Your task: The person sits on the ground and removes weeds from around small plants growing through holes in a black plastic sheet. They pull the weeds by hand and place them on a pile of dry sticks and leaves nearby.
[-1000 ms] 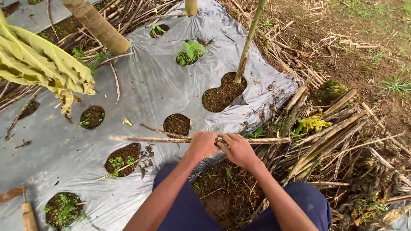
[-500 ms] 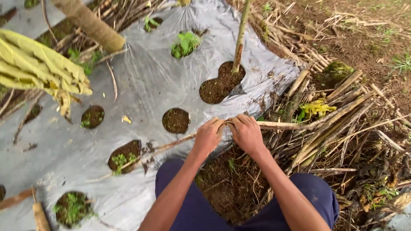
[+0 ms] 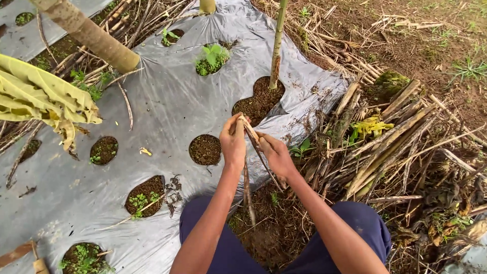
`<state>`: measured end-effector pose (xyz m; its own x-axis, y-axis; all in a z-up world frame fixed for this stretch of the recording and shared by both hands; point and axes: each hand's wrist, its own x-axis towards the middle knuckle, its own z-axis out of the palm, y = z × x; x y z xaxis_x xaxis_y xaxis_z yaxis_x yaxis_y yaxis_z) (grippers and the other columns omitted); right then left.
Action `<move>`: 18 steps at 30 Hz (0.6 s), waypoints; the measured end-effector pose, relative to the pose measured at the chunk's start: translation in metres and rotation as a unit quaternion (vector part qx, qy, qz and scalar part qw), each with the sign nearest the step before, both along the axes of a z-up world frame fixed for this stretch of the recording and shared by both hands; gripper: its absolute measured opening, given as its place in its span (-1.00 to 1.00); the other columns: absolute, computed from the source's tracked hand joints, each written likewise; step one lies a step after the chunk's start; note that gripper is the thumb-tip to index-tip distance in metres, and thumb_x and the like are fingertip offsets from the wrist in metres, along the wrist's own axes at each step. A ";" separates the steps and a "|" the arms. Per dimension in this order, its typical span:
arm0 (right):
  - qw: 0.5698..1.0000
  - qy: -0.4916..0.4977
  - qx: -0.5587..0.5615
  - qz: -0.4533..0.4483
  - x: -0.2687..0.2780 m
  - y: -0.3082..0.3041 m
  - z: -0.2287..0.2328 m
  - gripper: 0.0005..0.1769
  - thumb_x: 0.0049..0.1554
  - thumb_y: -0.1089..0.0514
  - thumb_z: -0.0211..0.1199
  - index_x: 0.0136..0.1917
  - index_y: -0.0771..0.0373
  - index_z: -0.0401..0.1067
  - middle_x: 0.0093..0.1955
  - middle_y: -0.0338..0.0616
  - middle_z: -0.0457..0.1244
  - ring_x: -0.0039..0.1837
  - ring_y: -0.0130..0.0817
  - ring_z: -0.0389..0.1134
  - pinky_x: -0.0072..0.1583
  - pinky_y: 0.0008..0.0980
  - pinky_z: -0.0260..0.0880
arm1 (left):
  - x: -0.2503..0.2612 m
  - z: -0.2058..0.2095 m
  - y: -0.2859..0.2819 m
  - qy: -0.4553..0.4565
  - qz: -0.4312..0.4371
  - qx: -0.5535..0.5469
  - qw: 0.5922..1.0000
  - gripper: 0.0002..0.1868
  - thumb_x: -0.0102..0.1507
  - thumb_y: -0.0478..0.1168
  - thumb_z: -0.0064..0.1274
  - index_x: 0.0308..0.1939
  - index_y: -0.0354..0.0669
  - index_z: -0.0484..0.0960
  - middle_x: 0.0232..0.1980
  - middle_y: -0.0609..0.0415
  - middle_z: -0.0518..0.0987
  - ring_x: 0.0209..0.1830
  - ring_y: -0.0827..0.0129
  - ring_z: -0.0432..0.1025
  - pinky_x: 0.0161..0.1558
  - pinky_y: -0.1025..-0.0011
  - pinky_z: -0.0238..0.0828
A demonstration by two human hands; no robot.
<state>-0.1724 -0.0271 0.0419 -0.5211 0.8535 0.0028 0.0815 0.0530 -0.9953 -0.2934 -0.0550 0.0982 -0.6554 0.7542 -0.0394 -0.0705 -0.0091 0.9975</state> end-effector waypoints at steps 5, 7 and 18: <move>0.997 0.033 -0.070 0.032 -0.031 -0.012 -0.060 -0.54 0.44 0.07 -0.22 0.32 0.39 0.38 -0.09 0.04 0.19 -0.03 -0.14 0.22 0.07 -0.09 0.36 | -0.001 -0.012 0.007 -0.096 0.016 0.059 0.994 -0.66 0.46 -0.26 -0.19 0.24 -0.34 0.54 0.00 -0.12 0.63 0.02 0.29 0.54 0.15 0.28 0.42; 0.993 0.032 -0.111 0.033 -0.033 -0.023 -0.049 -0.50 0.45 0.02 -0.30 0.21 0.31 0.43 -0.39 -0.34 0.07 -0.34 -0.46 0.04 -0.15 -0.35 0.30 | -0.006 -0.027 0.008 -0.126 0.020 0.078 0.989 -0.66 0.45 -0.29 -0.22 0.20 -0.31 0.60 -0.07 -0.06 0.64 -0.06 0.39 0.52 0.09 0.40 0.40; 0.996 -0.018 -0.081 0.024 -0.015 -0.031 0.023 -0.38 0.46 -0.14 -0.26 0.49 0.37 0.21 0.47 0.38 0.11 0.57 0.39 0.00 0.50 0.45 0.01 | 0.001 -0.059 -0.010 -0.036 -0.071 -0.051 0.995 -0.65 0.39 -0.05 0.06 0.18 -0.07 0.69 -0.01 -0.10 0.74 0.14 0.22 0.56 0.25 0.25 0.38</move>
<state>-0.1878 -0.0578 0.0649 -0.5584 0.8153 -0.1532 0.1194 -0.1038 -0.9874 -0.2927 -0.0651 0.0392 -0.5347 0.8290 -0.1641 -0.1349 0.1079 0.9850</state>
